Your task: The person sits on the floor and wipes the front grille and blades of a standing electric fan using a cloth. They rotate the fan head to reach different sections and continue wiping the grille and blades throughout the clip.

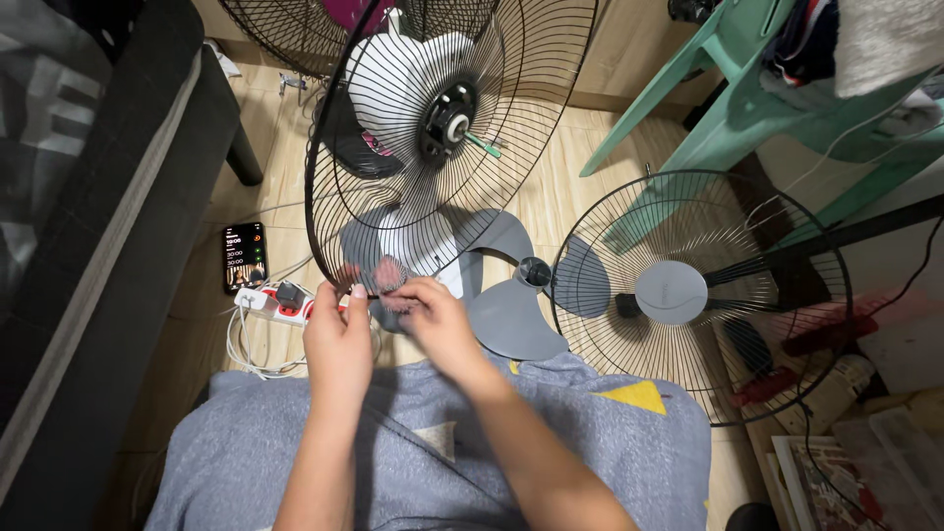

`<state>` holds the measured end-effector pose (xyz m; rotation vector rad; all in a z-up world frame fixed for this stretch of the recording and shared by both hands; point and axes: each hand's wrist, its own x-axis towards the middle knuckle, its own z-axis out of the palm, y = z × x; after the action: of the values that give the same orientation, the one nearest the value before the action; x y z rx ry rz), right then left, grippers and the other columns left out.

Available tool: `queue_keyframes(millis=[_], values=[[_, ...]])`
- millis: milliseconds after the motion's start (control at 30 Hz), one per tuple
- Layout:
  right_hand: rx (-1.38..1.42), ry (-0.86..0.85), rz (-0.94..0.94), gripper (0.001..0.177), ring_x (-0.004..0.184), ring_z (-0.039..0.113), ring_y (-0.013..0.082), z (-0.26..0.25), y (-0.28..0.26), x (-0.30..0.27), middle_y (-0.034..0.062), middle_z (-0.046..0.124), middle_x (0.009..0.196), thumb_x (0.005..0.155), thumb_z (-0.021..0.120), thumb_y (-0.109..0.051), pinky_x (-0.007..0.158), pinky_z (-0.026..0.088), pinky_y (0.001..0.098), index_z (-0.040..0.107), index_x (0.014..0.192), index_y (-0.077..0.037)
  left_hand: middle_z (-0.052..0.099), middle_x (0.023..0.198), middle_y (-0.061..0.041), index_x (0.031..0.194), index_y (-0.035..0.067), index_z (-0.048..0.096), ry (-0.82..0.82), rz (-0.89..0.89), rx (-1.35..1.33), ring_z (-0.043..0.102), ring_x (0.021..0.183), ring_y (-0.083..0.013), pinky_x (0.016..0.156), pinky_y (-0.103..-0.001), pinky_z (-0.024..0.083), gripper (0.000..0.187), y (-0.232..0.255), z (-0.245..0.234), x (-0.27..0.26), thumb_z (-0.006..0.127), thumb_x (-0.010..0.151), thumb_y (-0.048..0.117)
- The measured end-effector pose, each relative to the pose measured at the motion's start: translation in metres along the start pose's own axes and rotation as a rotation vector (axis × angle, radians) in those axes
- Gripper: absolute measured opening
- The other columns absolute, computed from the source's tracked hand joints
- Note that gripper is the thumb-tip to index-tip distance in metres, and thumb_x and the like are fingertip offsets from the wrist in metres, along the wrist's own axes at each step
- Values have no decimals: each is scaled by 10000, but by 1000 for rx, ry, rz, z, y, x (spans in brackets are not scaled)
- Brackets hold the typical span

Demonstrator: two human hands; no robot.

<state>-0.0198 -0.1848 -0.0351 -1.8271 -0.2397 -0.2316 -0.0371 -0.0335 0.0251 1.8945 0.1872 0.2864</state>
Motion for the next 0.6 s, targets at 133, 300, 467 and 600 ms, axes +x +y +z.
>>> queue_keyframes(millis=[133, 300, 467, 600], values=[[550, -50, 173, 281, 1015, 741, 207, -30, -26, 25, 130, 737, 1154, 993, 474, 13, 867, 622, 303, 621, 1232, 25, 744, 1046, -139, 1359, 41, 548, -106, -55, -125, 716, 875, -220, 785, -347, 553, 403, 3, -1, -7, 592, 994, 206], [294, 280, -264, 405, 1320, 565, 285, -25, -51, 80, 205, 546, 1473, 1052, 519, -48, 1080, 487, 359, 550, 1453, -1, 353, 1623, -219, 1619, 2, 160, -17, 204, -238, 495, 1390, -301, 1107, -369, 414, 756, 15, -9, -23, 573, 993, 98], [13, 314, -379, 506, 1553, 289, 352, 31, -44, 89, 237, 290, 1655, 1061, 506, -79, 1253, 254, 395, 409, 1556, -35, 212, 1703, -267, 1643, -9, 63, -84, 279, -291, 289, 1556, -350, 1227, -393, 253, 815, 28, -13, -30, 549, 990, 32], [-41, 231, -312, 413, 1485, 415, 358, 56, -20, 58, 225, 447, 1558, 1051, 501, -39, 1214, 326, 380, 533, 1461, -7, 287, 1668, -262, 1632, -5, 31, -119, 228, -292, 333, 1539, -316, 1198, -363, 287, 861, 28, -17, -29, 520, 924, -11]])
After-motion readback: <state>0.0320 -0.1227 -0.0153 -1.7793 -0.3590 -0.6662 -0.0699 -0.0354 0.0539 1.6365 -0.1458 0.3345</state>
